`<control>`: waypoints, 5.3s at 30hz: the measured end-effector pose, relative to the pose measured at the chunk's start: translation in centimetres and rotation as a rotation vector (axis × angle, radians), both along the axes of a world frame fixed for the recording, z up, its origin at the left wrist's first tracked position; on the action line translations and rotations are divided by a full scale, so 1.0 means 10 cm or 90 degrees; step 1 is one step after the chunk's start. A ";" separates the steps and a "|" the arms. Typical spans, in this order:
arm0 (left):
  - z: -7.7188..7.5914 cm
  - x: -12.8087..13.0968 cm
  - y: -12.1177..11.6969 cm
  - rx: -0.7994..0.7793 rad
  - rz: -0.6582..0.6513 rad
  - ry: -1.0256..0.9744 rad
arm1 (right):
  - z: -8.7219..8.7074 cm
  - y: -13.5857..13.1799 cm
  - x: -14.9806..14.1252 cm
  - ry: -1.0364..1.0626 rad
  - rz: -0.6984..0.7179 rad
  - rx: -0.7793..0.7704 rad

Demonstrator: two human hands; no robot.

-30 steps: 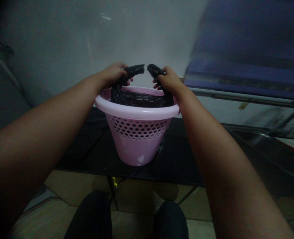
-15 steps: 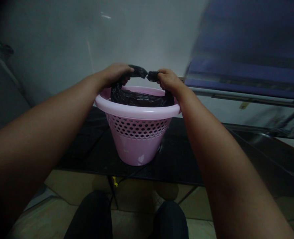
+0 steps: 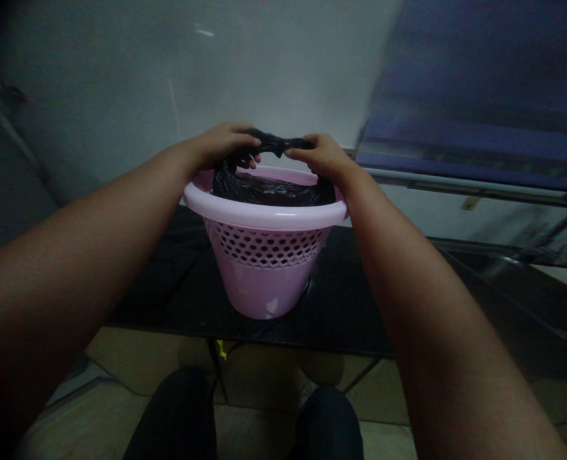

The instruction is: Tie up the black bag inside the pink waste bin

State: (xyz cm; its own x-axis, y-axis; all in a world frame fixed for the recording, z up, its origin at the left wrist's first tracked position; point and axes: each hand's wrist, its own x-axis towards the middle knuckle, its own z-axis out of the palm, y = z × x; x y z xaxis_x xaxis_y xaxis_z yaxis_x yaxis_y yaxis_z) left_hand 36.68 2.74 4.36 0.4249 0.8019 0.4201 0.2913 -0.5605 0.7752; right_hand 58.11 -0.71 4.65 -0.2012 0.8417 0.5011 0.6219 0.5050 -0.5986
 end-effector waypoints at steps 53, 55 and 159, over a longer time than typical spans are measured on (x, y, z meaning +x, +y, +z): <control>0.07 0.02 0.09 0.139 0.101 0.255 | -0.02 0.04 -0.03 0.089 0.058 -0.032; 0.07 0.03 0.08 0.162 0.106 0.268 | -0.02 0.05 -0.03 0.091 0.064 -0.035; 0.07 0.12 -0.04 0.105 0.107 0.269 | -0.02 0.01 -0.06 0.045 0.064 -0.202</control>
